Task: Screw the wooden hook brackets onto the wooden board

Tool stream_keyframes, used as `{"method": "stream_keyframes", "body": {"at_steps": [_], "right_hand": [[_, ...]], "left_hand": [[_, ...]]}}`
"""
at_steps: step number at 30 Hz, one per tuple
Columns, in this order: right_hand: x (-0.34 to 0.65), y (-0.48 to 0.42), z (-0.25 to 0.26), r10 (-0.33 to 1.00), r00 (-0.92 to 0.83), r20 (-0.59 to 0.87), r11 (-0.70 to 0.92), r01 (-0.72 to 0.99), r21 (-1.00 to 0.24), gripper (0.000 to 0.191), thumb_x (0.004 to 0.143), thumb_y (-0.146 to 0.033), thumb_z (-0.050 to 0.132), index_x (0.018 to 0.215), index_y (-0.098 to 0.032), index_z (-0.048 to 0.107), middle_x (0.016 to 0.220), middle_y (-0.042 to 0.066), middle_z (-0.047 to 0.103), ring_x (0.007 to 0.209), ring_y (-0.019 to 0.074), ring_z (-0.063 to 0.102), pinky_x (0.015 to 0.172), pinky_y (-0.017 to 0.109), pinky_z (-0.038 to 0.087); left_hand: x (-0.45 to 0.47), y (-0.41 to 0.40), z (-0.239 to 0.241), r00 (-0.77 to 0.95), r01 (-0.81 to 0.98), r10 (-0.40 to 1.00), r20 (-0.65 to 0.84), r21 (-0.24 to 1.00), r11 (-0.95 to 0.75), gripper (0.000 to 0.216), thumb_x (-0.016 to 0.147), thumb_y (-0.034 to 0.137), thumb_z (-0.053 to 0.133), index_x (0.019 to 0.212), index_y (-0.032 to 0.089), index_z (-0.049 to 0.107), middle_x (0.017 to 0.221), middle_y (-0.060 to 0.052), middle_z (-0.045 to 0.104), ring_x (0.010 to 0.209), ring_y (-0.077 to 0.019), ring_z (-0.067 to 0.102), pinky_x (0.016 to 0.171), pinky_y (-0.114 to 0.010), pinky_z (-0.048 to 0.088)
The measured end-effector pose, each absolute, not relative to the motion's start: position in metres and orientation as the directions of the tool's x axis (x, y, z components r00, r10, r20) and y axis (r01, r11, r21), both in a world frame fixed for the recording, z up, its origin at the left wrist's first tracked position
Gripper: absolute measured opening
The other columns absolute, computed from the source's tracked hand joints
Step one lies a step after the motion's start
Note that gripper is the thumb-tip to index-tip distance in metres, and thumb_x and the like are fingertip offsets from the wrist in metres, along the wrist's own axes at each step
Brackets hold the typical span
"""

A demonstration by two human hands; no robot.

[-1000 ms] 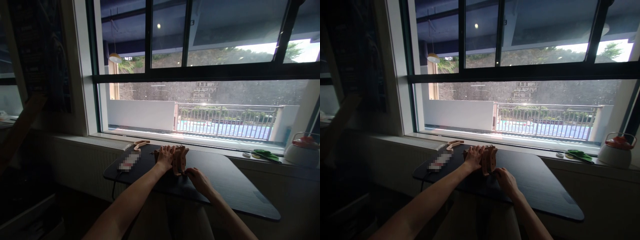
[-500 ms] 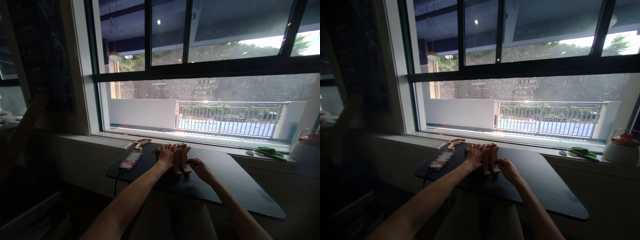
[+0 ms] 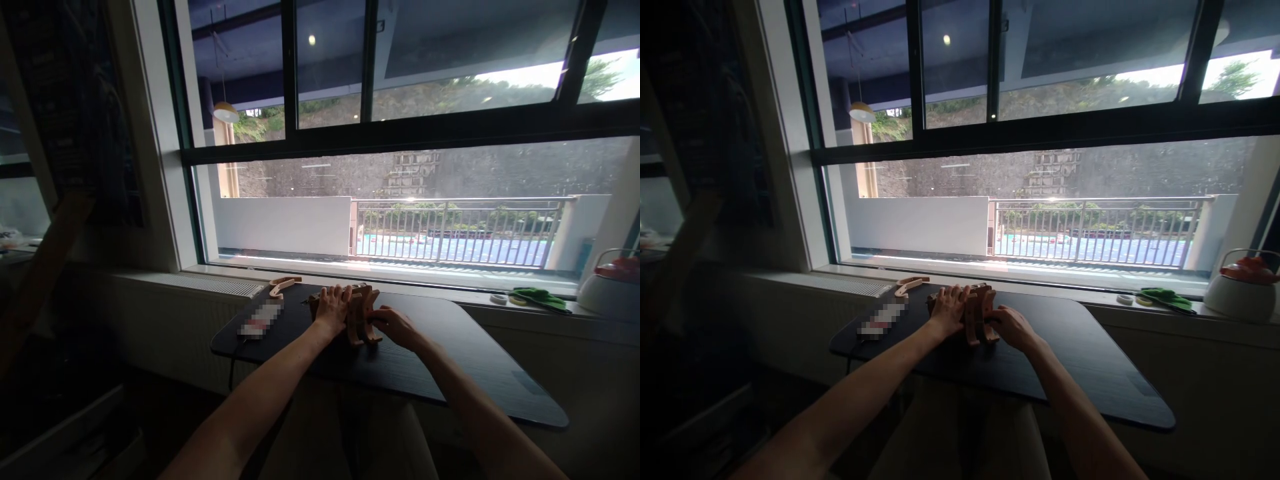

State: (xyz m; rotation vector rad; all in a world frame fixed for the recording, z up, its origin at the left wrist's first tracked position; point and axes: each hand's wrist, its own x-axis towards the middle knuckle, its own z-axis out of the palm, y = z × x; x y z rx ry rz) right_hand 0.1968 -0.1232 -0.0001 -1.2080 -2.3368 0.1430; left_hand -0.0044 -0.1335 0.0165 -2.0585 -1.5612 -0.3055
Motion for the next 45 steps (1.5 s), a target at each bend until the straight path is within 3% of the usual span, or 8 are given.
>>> {"method": "stream_keyframes", "body": {"at_steps": [5,9,12,16,22,45], "right_hand": [[0.196,-0.123,0.0,0.782,-0.522,0.342,0.611,0.751,-0.251,0.028,0.079,-0.023,0.048,0.097,-0.026,0.069,0.085,0.002,0.065,0.078,0.0163,0.058,0.068,0.024,0.039],[0.195,-0.125,0.002,0.782,-0.52,0.344,0.603,0.771,-0.205,0.03,0.082,-0.023,0.045,0.102,-0.026,0.067,0.092,0.003,0.065,0.081,0.0158,0.058,0.069,0.024,0.039],[0.196,-0.13,0.008,0.78,-0.53,0.331,0.6,0.784,-0.159,0.025,0.079,-0.021,0.049,0.093,-0.026,0.069,0.083,0.002,0.065,0.077,0.0155,0.058,0.068,0.024,0.037],[0.195,-0.147,0.019,0.772,-0.49,0.404,0.569,0.816,-0.097,0.026,0.081,-0.021,0.047,0.096,-0.027,0.068,0.086,0.002,0.063,0.082,0.016,0.057,0.071,0.025,0.035],[0.188,-0.189,0.013,0.772,-0.401,0.493,0.496,0.865,-0.075,0.031,0.09,-0.034,0.036,0.111,-0.027,0.058,0.09,0.001,0.062,0.076,0.0146,0.059,0.06,0.026,0.032],[0.168,-0.196,0.001,0.769,-0.417,0.484,0.465,0.885,0.025,0.028,0.091,-0.026,0.038,0.11,-0.027,0.058,0.089,0.0,0.063,0.076,0.0127,0.06,0.057,0.023,0.032]], "left_hand": [[-0.004,-0.134,0.017,0.311,0.941,0.821,0.479,-0.279,-0.193,0.102,0.06,0.043,0.071,0.141,0.018,0.014,0.133,-0.015,0.035,0.115,-0.0321,0.034,0.1,-0.046,0.023],[-0.004,-0.133,0.015,0.305,0.943,0.819,0.486,-0.278,-0.186,0.103,0.06,0.044,0.071,0.141,0.019,0.013,0.134,-0.014,0.035,0.116,-0.0318,0.034,0.1,-0.046,0.023],[-0.005,-0.133,0.014,0.301,0.944,0.816,0.493,-0.276,-0.182,0.103,0.059,0.044,0.072,0.141,0.018,0.015,0.134,-0.014,0.036,0.116,-0.0314,0.035,0.1,-0.046,0.023],[-0.005,-0.132,0.014,0.306,0.942,0.811,0.498,-0.279,-0.185,0.103,0.058,0.043,0.072,0.141,0.02,0.015,0.134,-0.014,0.036,0.116,-0.0313,0.035,0.1,-0.046,0.023],[-0.004,-0.132,0.015,0.304,0.943,0.813,0.496,-0.281,-0.181,0.105,0.057,0.043,0.074,0.141,0.021,0.014,0.131,-0.014,0.038,0.114,-0.0321,0.036,0.098,-0.047,0.024],[-0.005,-0.131,0.014,0.301,0.945,0.811,0.502,-0.269,-0.184,0.103,0.057,0.042,0.073,0.14,0.017,0.018,0.134,-0.015,0.037,0.117,-0.0314,0.035,0.101,-0.046,0.022]]}}
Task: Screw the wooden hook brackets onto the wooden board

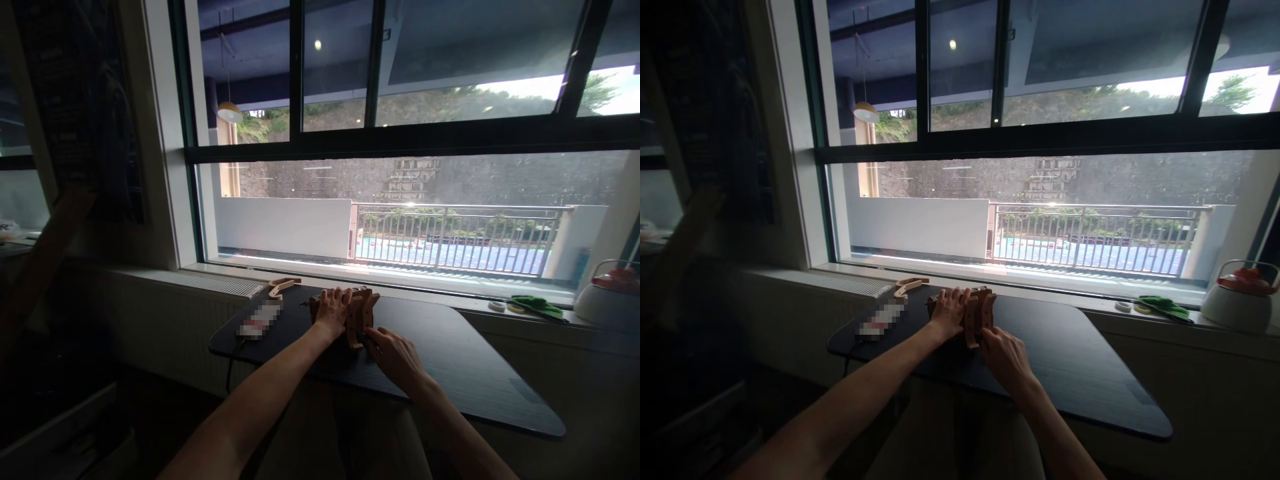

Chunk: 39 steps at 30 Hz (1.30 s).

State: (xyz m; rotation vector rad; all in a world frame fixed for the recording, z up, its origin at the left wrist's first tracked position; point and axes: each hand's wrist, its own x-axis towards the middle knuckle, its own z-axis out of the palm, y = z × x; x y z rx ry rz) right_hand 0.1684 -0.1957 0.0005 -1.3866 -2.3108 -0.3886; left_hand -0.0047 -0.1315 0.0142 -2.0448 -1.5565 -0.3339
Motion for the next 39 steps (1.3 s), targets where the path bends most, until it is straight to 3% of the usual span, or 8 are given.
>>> {"method": "stream_keyframes", "body": {"at_steps": [9,18,26,34,39], "right_hand": [[0.15,-0.2,0.021,0.773,-0.499,0.391,0.486,0.863,0.14,0.023,0.084,-0.013,0.043,0.087,-0.021,0.065,0.087,0.006,0.064,0.081,0.0171,0.06,0.061,0.024,0.036],[0.133,-0.189,0.05,0.816,-0.516,0.262,0.488,0.857,0.167,0.018,0.078,-0.014,0.051,0.075,-0.016,0.069,0.078,0.01,0.069,0.074,0.0206,0.064,0.061,0.026,0.039],[0.143,-0.184,0.034,0.81,-0.517,0.276,0.498,0.856,0.139,0.019,0.081,-0.02,0.049,0.082,-0.019,0.067,0.082,0.008,0.069,0.078,0.0214,0.065,0.062,0.026,0.038],[0.145,-0.196,-0.001,0.833,-0.429,0.35,0.437,0.898,0.059,0.027,0.085,-0.013,0.039,0.102,-0.021,0.059,0.093,0.006,0.067,0.08,0.0167,0.063,0.062,0.024,0.038],[0.144,-0.202,-0.014,0.834,-0.392,0.388,0.416,0.909,0.025,0.027,0.088,-0.013,0.036,0.102,-0.02,0.058,0.096,0.007,0.065,0.082,0.0158,0.061,0.063,0.022,0.038]], "left_hand": [[-0.004,-0.132,0.015,0.294,0.947,0.822,0.488,-0.268,-0.18,0.102,0.058,0.042,0.072,0.14,0.021,0.015,0.133,-0.014,0.036,0.116,-0.0316,0.035,0.1,-0.046,0.022],[-0.005,-0.133,0.02,0.302,0.944,0.828,0.473,-0.268,-0.191,0.098,0.06,0.038,0.07,0.139,0.021,0.015,0.132,-0.014,0.037,0.114,-0.0319,0.036,0.097,-0.045,0.025],[-0.007,-0.14,0.026,0.31,0.945,0.814,0.491,-0.253,-0.207,0.089,0.064,0.036,0.07,0.136,0.019,0.022,0.128,-0.014,0.039,0.111,-0.0291,0.038,0.096,-0.043,0.027],[-0.007,-0.138,0.025,0.306,0.947,0.813,0.496,-0.249,-0.205,0.089,0.063,0.036,0.07,0.136,0.02,0.022,0.127,-0.014,0.04,0.111,-0.0296,0.038,0.095,-0.043,0.028],[-0.006,-0.14,0.026,0.31,0.944,0.816,0.488,-0.257,-0.205,0.087,0.065,0.034,0.069,0.136,0.021,0.022,0.125,-0.013,0.041,0.109,-0.0293,0.038,0.093,-0.042,0.029]]}}
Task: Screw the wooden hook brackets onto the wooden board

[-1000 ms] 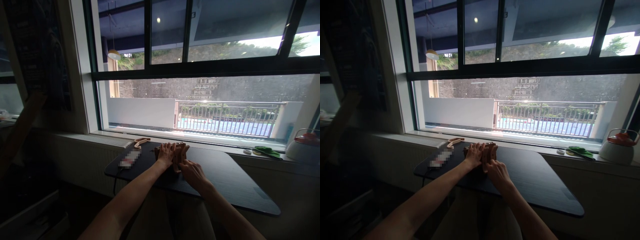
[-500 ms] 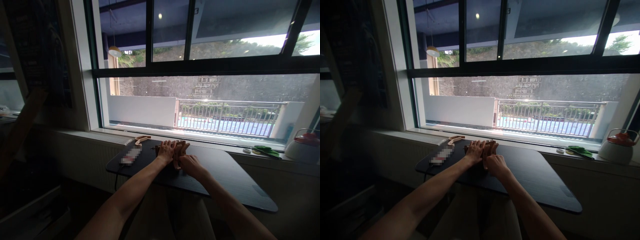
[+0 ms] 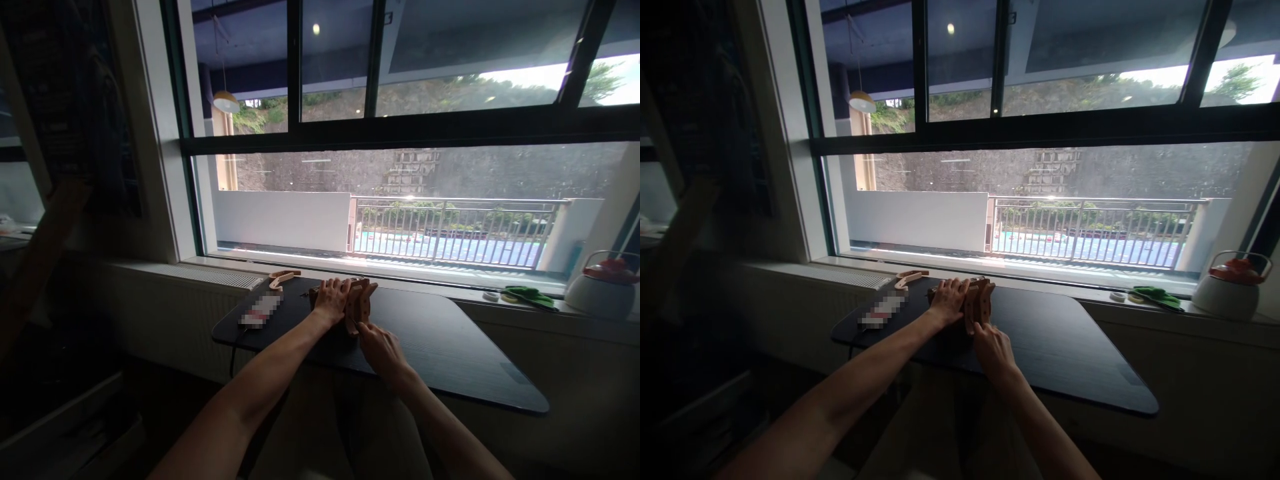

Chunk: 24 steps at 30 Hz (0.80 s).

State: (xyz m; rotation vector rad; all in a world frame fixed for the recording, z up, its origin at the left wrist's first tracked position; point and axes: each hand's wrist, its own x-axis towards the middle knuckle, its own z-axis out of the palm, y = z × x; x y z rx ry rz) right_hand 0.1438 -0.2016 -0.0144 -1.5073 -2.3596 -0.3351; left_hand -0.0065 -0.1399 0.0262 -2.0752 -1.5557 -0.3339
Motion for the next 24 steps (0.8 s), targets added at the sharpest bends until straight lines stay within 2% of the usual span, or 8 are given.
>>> {"method": "stream_keyframes", "body": {"at_steps": [7,15,19,24], "right_hand": [[0.142,-0.2,-0.024,0.84,-0.358,0.407,0.395,0.919,-0.007,0.026,0.09,-0.014,0.034,0.101,-0.019,0.056,0.094,0.009,0.064,0.082,0.0157,0.062,0.064,0.022,0.039],[0.146,-0.206,-0.02,0.834,-0.337,0.436,0.383,0.924,-0.019,0.025,0.087,-0.013,0.036,0.099,-0.021,0.057,0.095,0.006,0.065,0.082,0.0166,0.062,0.059,0.024,0.036],[0.146,-0.204,-0.023,0.851,-0.295,0.434,0.354,0.934,-0.059,0.022,0.09,-0.02,0.035,0.096,-0.021,0.056,0.086,0.005,0.067,0.078,0.0173,0.064,0.058,0.025,0.035],[0.146,-0.202,-0.026,0.873,-0.227,0.432,0.299,0.948,-0.108,0.027,0.092,-0.029,0.031,0.096,-0.023,0.056,0.082,0.004,0.068,0.074,0.0191,0.065,0.055,0.026,0.033]], "left_hand": [[-0.006,-0.14,0.027,0.316,0.941,0.818,0.48,-0.265,-0.209,0.087,0.065,0.034,0.068,0.137,0.022,0.02,0.125,-0.012,0.041,0.11,-0.0295,0.038,0.094,-0.042,0.029],[-0.004,-0.142,0.025,0.306,0.946,0.799,0.518,-0.26,-0.194,0.081,0.068,0.032,0.065,0.136,0.019,0.024,0.125,-0.014,0.043,0.11,-0.0289,0.04,0.093,-0.042,0.029],[-0.005,-0.142,0.023,0.293,0.949,0.807,0.513,-0.256,-0.182,0.082,0.068,0.03,0.064,0.137,0.022,0.02,0.127,-0.013,0.041,0.11,-0.0291,0.039,0.094,-0.043,0.027],[-0.005,-0.142,0.023,0.298,0.948,0.803,0.516,-0.256,-0.187,0.084,0.067,0.032,0.065,0.137,0.021,0.021,0.13,-0.014,0.039,0.112,-0.0294,0.038,0.097,-0.044,0.025]]}}
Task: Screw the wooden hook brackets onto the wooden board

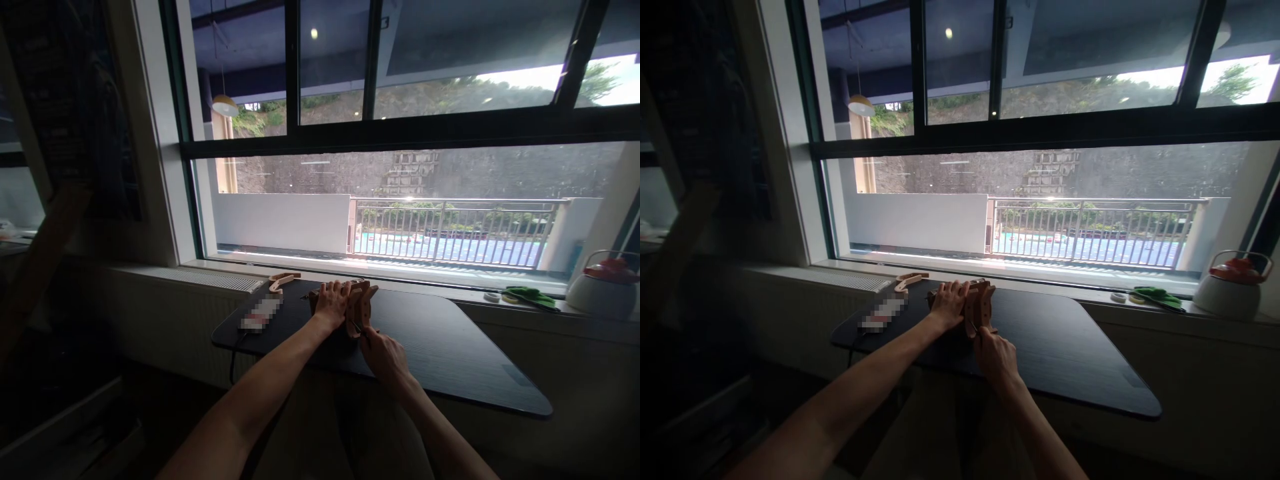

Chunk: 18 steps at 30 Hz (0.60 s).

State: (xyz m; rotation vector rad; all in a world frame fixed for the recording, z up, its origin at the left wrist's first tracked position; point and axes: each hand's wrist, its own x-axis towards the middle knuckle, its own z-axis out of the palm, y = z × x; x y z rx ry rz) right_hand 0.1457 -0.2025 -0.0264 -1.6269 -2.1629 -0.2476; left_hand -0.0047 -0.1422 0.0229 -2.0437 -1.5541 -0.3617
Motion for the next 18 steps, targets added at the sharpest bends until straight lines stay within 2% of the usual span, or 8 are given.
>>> {"method": "stream_keyframes", "body": {"at_steps": [5,11,18], "right_hand": [[0.1459,-0.2041,-0.0207,0.867,-0.225,0.444,0.301,0.947,-0.11,0.021,0.088,-0.029,0.04,0.105,-0.023,0.052,0.087,0.003,0.068,0.075,0.0192,0.065,0.055,0.026,0.032],[0.1421,-0.2074,-0.019,0.868,-0.225,0.443,0.294,0.951,-0.093,0.018,0.088,-0.021,0.037,0.095,-0.02,0.054,0.096,0.005,0.065,0.075,0.0181,0.064,0.053,0.026,0.03],[0.145,-0.2052,-0.0218,0.891,-0.196,0.41,0.262,0.959,-0.111,0.025,0.091,-0.029,0.032,0.089,-0.02,0.055,0.086,0.005,0.068,0.076,0.0194,0.065,0.054,0.026,0.033]], "left_hand": [[-0.0043,-0.1433,0.0225,0.311,0.945,0.79,0.528,-0.258,-0.2,0.082,0.067,0.035,0.064,0.137,0.018,0.022,0.129,-0.015,0.04,0.112,-0.0292,0.038,0.096,-0.043,0.026],[-0.0039,-0.1428,0.0215,0.311,0.946,0.791,0.527,-0.256,-0.201,0.083,0.067,0.035,0.064,0.137,0.018,0.022,0.129,-0.015,0.038,0.112,-0.0299,0.037,0.096,-0.043,0.027],[-0.0045,-0.1444,0.0217,0.325,0.941,0.785,0.527,-0.261,-0.214,0.082,0.068,0.038,0.062,0.137,0.017,0.023,0.129,-0.015,0.039,0.112,-0.0299,0.036,0.097,-0.044,0.026]]}}
